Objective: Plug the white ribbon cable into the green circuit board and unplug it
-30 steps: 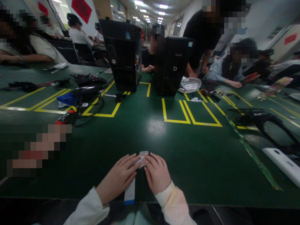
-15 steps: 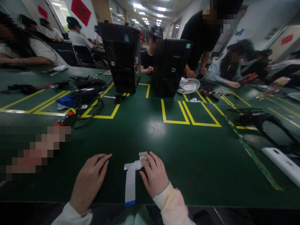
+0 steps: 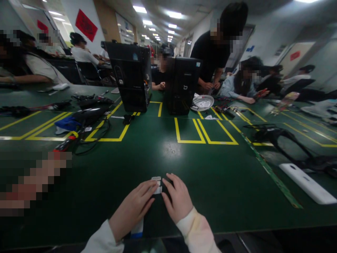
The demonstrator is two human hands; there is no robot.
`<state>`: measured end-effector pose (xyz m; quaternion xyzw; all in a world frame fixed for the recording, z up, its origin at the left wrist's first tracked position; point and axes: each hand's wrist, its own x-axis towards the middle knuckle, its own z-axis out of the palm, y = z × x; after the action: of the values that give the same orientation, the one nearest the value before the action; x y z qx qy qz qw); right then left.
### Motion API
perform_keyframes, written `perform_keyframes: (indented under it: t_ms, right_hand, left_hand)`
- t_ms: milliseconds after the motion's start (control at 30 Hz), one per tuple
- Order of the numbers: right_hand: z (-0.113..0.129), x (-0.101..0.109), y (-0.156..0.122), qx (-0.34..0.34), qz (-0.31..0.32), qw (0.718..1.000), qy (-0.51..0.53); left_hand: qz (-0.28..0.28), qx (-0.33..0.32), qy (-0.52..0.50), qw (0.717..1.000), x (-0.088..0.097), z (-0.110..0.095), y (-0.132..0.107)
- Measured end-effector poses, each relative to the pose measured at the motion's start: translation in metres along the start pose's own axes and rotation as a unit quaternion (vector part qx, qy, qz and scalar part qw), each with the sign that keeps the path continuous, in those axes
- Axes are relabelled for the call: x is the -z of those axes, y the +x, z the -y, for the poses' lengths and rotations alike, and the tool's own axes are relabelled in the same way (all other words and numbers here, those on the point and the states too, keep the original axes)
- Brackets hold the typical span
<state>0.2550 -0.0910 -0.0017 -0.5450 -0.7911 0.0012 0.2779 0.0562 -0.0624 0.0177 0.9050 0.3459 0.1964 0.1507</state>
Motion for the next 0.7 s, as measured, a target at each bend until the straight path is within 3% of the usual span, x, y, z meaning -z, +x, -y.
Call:
perform_keyframes:
  t_ms: [100,200,267,367,533,700]
  right_hand:
    - [-0.054,0.020,-0.004,-0.047,-0.026,0.998,-0.037]
    - [-0.132,0.049,-0.011,-0.143,-0.033,0.983,-0.110]
    - [-0.183,0.074,-0.017,-0.287,-0.036,0.937,-0.194]
    - [-0.241,0.108,-0.031,-0.414,-0.073,0.872,-0.248]
    - [-0.283,0.135,-0.060,-0.518,-0.091,0.805,-0.273]
    - [-0.308,0.137,-0.079,-0.528,-0.060,0.799,-0.284]
  left_hand:
    - [0.018,-0.010,0.017,1.000,-0.005,0.007,-0.004]
    - [0.033,-0.010,0.024,0.999,-0.008,0.012,-0.007]
    - [0.034,-0.005,0.025,0.999,-0.008,0.014,-0.008]
    - [0.026,-0.006,0.027,0.999,-0.009,0.016,-0.008]
    - [0.023,-0.006,0.034,0.999,-0.010,0.018,-0.008]
    - [0.024,-0.014,0.038,0.999,-0.006,0.015,-0.007]
